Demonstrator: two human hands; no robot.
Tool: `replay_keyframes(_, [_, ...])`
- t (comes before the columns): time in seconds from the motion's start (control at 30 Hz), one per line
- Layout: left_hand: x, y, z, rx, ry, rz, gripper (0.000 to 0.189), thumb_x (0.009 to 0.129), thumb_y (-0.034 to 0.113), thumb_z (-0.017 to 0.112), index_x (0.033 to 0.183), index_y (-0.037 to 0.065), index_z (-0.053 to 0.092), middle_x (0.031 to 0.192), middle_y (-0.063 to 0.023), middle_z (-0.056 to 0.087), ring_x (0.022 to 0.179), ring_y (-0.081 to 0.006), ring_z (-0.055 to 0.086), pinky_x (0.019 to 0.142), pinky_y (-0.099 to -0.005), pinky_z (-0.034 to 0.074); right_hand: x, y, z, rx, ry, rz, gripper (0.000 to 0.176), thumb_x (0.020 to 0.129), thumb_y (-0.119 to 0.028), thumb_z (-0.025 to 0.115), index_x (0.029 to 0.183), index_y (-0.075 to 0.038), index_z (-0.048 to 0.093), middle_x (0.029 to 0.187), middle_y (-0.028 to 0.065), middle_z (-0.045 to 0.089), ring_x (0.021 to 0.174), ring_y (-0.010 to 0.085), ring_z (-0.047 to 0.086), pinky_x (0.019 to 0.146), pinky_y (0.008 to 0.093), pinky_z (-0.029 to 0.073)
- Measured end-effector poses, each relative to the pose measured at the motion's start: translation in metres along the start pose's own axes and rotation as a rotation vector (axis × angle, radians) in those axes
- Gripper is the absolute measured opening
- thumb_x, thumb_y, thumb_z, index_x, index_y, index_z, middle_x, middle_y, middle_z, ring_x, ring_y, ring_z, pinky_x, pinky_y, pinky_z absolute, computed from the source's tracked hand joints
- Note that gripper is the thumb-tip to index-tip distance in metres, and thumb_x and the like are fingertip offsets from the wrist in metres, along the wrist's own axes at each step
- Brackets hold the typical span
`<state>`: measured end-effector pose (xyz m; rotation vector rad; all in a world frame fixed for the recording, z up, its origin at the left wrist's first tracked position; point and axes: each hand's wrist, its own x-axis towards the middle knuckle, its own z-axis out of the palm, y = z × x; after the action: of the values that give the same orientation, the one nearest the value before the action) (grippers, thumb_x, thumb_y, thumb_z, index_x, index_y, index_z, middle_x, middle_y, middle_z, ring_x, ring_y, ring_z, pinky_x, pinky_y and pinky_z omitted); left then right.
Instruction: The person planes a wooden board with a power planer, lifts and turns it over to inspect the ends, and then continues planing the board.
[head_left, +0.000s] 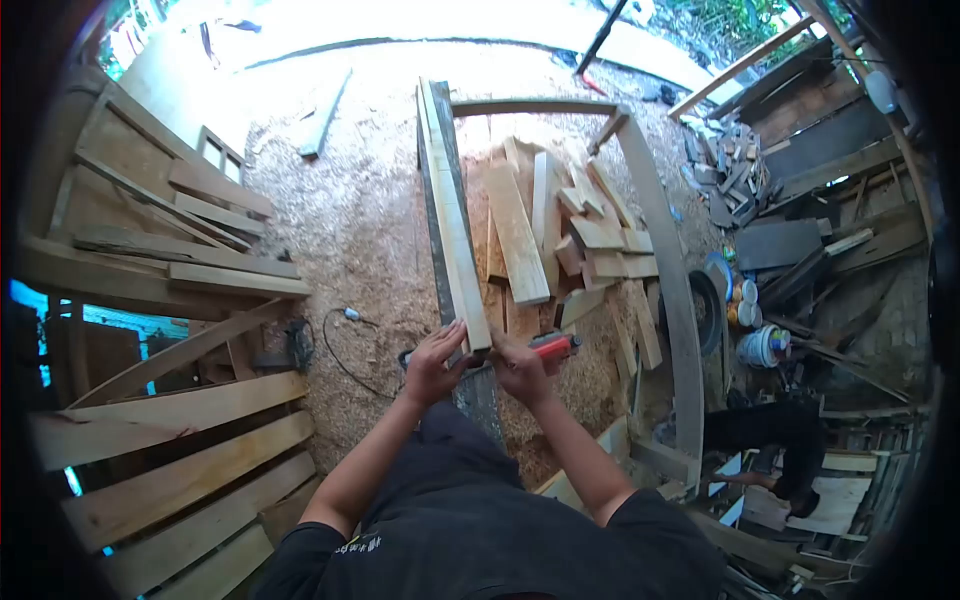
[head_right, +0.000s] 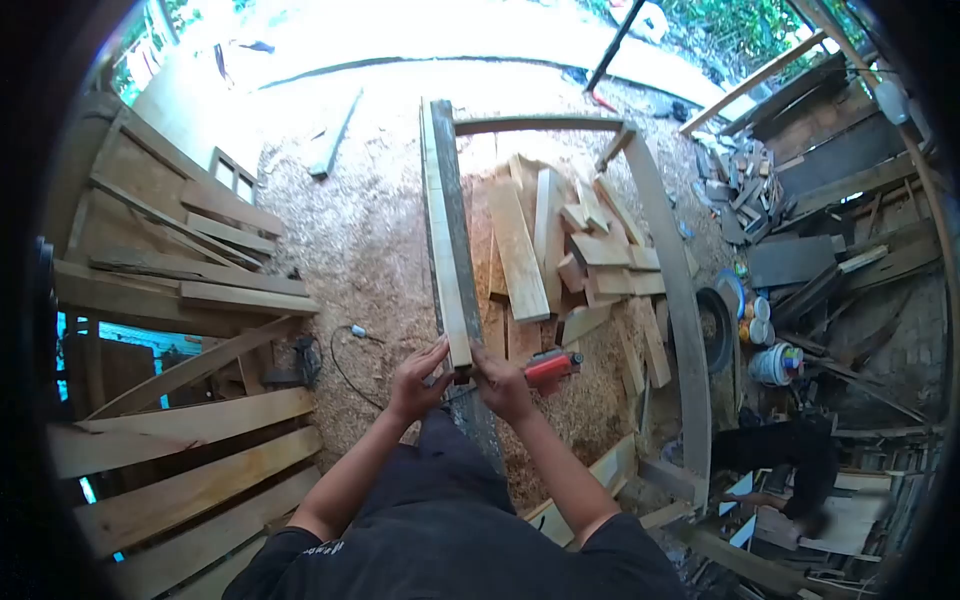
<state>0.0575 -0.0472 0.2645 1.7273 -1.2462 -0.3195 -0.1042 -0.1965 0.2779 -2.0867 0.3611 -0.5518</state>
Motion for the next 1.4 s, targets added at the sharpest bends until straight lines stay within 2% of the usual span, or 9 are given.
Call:
replay_keyframes(0.13, [0.06,0.066,-0.044,-0.081,0.205,0.004,0.055,0.089,0.014,0.081,0.14,0.003,0.065,0.126,-0.0248,0.071,0.116,-0.0307,0.073,0.097,-0.0392,0.057,0.068,-0.069,-0.041,-0.049,0.065,0.005,0.044,0.099,-0.007,0.065,0.143,-0.001,0.061,0.118,0.0276,0.071,0.114,0.0375,0.072,0.09,0.0388,0.057])
replay_keyframes(0.2, [0.093,0.093,-0.067,-0.079,0.239,-0.137,0.049,0.093,0.017,0.077,0.14,0.005,0.066,0.11,-0.0253,0.075,0.098,-0.0253,0.078,0.079,-0.0349,0.06,0.103,-0.108,-0.059,-0.046,0.123,0.011,0.038,0.102,-0.014,0.066,0.139,-0.004,0.065,0.102,0.0269,0.074,0.099,0.0331,0.077,0.079,0.0378,0.058])
replay_keyframes(0.23, [0.109,0.096,-0.069,-0.111,0.33,-0.078,0.044,0.097,0.021,0.074,0.138,0.006,0.068,0.099,-0.0252,0.076,0.09,-0.0214,0.079,0.071,-0.0337,0.058,0.119,-0.121,-0.064,-0.017,0.177,-0.019,0.035,0.103,-0.018,0.065,0.136,-0.006,0.067,0.094,0.0264,0.074,0.091,0.0306,0.078,0.074,0.038,0.057])
replay_keyframes(0.3, [0.139,0.107,-0.087,-0.16,0.342,-0.107,0.041,0.099,0.024,0.072,0.135,0.005,0.069,0.101,-0.0242,0.077,0.092,-0.0215,0.079,0.074,-0.0332,0.059,0.147,-0.133,-0.073,-0.038,0.204,0.019,0.032,0.105,-0.024,0.064,0.131,-0.007,0.072,0.085,0.0233,0.074,0.08,0.0244,0.077,0.071,0.0388,0.056])
replay_keyframes(0.57, [0.196,0.128,-0.136,-0.157,0.381,-0.092,0.039,0.101,0.029,0.07,0.128,0.001,0.073,0.101,-0.0199,0.079,0.093,-0.0197,0.078,0.077,-0.0318,0.059,0.223,-0.128,-0.072,0.23,0.248,-0.035,0.032,0.103,-0.03,0.066,0.126,-0.009,0.075,0.081,0.018,0.077,0.079,0.0138,0.075,0.068,0.0336,0.055])
replay_keyframes(1.1, [0.203,0.128,-0.154,-0.36,0.413,-0.194,0.034,0.104,0.025,0.067,0.129,0.003,0.073,0.104,-0.0146,0.081,0.097,-0.0141,0.075,0.084,-0.0294,0.057,0.235,-0.177,-0.067,0.124,0.297,-0.034,0.037,0.104,-0.034,0.062,0.131,-0.011,0.073,0.081,0.0172,0.077,0.078,0.0209,0.078,0.067,0.0358,0.058])
replay_keyframes(1.2, [0.202,0.126,-0.153,-0.414,0.419,-0.163,0.033,0.104,0.023,0.067,0.129,0.002,0.073,0.105,-0.0129,0.08,0.096,-0.0122,0.074,0.084,-0.0284,0.057,0.233,-0.185,-0.067,0.091,0.297,-0.01,0.038,0.104,-0.034,0.063,0.131,-0.01,0.072,0.082,0.0171,0.077,0.08,0.0202,0.078,0.068,0.0349,0.058])
replay_keyframes(1.27, [0.202,0.125,-0.153,-0.459,0.421,-0.141,0.033,0.104,0.021,0.067,0.13,0.001,0.073,0.105,-0.0116,0.08,0.095,-0.0111,0.073,0.084,-0.0276,0.057,0.232,-0.19,-0.067,0.178,0.277,0.051,0.036,0.104,-0.032,0.065,0.124,-0.003,0.075,0.087,0.0115,0.079,0.086,0.0099,0.072,0.075,0.0304,0.056])
replay_keyframes(1.4, [0.203,0.127,-0.156,-0.513,0.425,-0.133,0.032,0.105,0.019,0.066,0.13,0.0,0.072,0.102,-0.0084,0.079,0.092,-0.0091,0.071,0.08,-0.0252,0.057,0.233,-0.199,-0.067,0.151,0.297,0.069,0.036,0.104,-0.032,0.065,0.123,-0.003,0.076,0.084,0.012,0.078,0.082,0.0103,0.072,0.073,0.0307,0.056])
